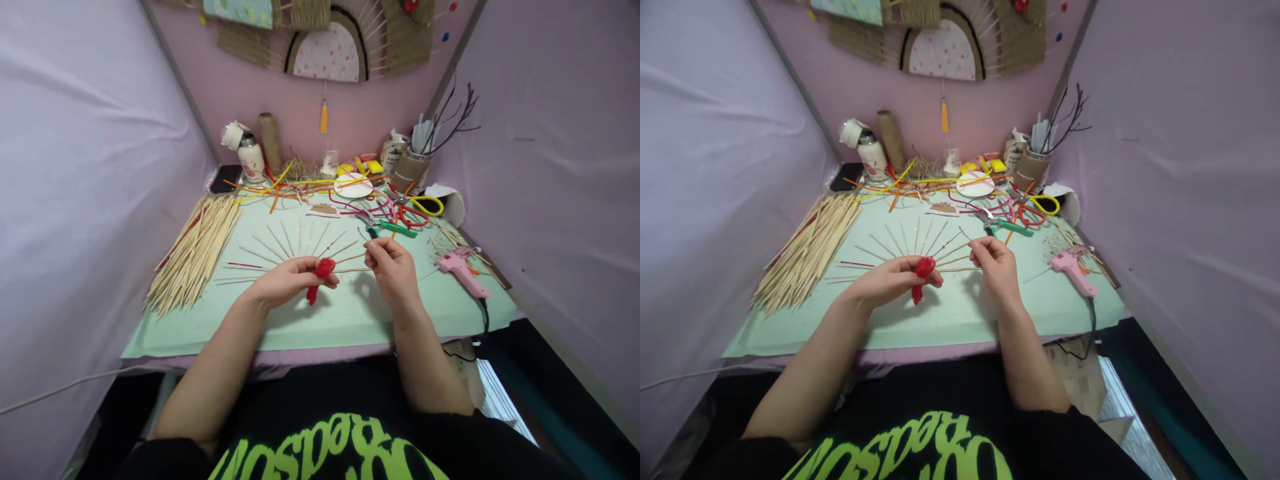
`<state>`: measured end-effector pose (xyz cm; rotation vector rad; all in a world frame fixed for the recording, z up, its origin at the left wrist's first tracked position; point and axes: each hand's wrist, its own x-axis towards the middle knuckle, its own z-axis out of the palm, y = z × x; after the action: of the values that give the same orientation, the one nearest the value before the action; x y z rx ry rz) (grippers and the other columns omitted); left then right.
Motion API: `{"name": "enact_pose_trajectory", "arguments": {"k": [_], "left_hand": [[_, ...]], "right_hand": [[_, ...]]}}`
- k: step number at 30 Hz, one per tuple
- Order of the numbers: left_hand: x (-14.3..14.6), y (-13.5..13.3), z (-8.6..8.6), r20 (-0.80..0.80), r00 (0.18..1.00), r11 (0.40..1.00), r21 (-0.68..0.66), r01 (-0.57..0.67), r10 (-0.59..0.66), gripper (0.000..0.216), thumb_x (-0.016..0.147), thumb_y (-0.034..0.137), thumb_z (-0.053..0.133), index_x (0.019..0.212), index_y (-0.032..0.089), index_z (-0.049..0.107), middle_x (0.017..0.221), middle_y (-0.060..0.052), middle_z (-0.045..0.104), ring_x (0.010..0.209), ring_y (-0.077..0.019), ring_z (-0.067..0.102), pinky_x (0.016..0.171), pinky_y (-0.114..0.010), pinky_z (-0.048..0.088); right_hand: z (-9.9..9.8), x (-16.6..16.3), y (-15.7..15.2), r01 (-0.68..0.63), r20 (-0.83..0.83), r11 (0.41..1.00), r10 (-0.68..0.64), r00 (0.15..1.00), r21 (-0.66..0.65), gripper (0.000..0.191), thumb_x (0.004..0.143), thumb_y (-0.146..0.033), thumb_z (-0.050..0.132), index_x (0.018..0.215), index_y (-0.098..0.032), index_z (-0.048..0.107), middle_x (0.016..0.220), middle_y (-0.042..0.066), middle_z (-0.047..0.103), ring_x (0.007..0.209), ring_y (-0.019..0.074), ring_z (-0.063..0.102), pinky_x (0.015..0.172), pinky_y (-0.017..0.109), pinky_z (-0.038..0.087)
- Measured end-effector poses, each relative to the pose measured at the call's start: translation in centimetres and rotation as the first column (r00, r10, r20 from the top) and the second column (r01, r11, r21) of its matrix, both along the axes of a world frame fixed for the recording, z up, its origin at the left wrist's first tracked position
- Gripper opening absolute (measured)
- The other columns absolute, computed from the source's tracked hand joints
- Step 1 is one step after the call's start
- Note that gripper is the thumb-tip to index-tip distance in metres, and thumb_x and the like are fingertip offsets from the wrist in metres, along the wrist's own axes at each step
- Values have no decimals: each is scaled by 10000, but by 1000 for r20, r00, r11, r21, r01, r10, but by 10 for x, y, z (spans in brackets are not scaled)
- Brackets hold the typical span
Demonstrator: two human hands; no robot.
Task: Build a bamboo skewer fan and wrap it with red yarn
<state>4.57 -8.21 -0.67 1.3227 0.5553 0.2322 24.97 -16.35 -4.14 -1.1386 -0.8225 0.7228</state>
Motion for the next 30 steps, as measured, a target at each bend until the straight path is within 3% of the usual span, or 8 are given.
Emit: {"name": "enact_pose_trajectory", "arguments": {"k": [3,6,11,17,21,25,30], "left_hand": [[-2,2,-4,111,994,966,-256,32,-4,199,723,225,685,892,139,626,825,-78,704,710,-160,661,734,-291,502],[-1,2,-13,161,987,932,-358,55,4,210,740,161,647,944,152,598,726,-24,671,565,-92,578,785,-317,518],[0,2,-20,148,989,919,-391,55,4,246,747,126,549,984,138,612,693,-14,637,517,-75,503,757,-329,536],[-1,5,-24,189,980,893,-429,139,-61,298,770,208,523,1034,120,629,753,-59,667,529,-97,536,746,-347,536],[-2,5,-27,205,975,875,-454,168,-81,375,856,376,522,1082,104,645,783,-81,680,541,-109,552,750,-345,533],[-2,7,-29,217,973,858,-483,176,-78,598,910,608,419,1090,94,667,781,-100,688,550,-121,556,749,-349,532],[-1,9,-34,198,977,843,-509,173,-81,675,946,628,311,1100,82,677,784,-127,706,567,-145,596,736,-349,539]], "right_hand": [[8,-1,-5,-68,79,997,71,994,-40,177,822,-371,690,772,-204,660,628,-29,560,593,102,468,582,240,381],[22,3,-12,-109,239,988,132,962,-108,182,819,-372,690,762,-202,664,631,-23,573,604,110,489,593,246,397],[46,18,-16,-141,497,968,227,837,-206,161,823,-355,668,807,-197,698,697,2,634,651,138,544,605,261,415],[62,25,-1,-264,724,934,355,591,-243,164,869,-321,619,810,-197,709,812,41,693,749,164,604,691,278,448],[68,22,11,-354,793,898,409,452,-261,172,890,-317,607,823,-198,712,846,51,690,788,169,613,734,287,450],[72,18,19,-388,831,868,445,334,-310,166,898,-282,593,835,-191,717,861,55,668,806,173,606,755,291,440],[72,17,25,-402,851,848,464,247,-346,163,898,-239,578,837,-185,719,849,56,645,795,171,597,746,280,428]]}}
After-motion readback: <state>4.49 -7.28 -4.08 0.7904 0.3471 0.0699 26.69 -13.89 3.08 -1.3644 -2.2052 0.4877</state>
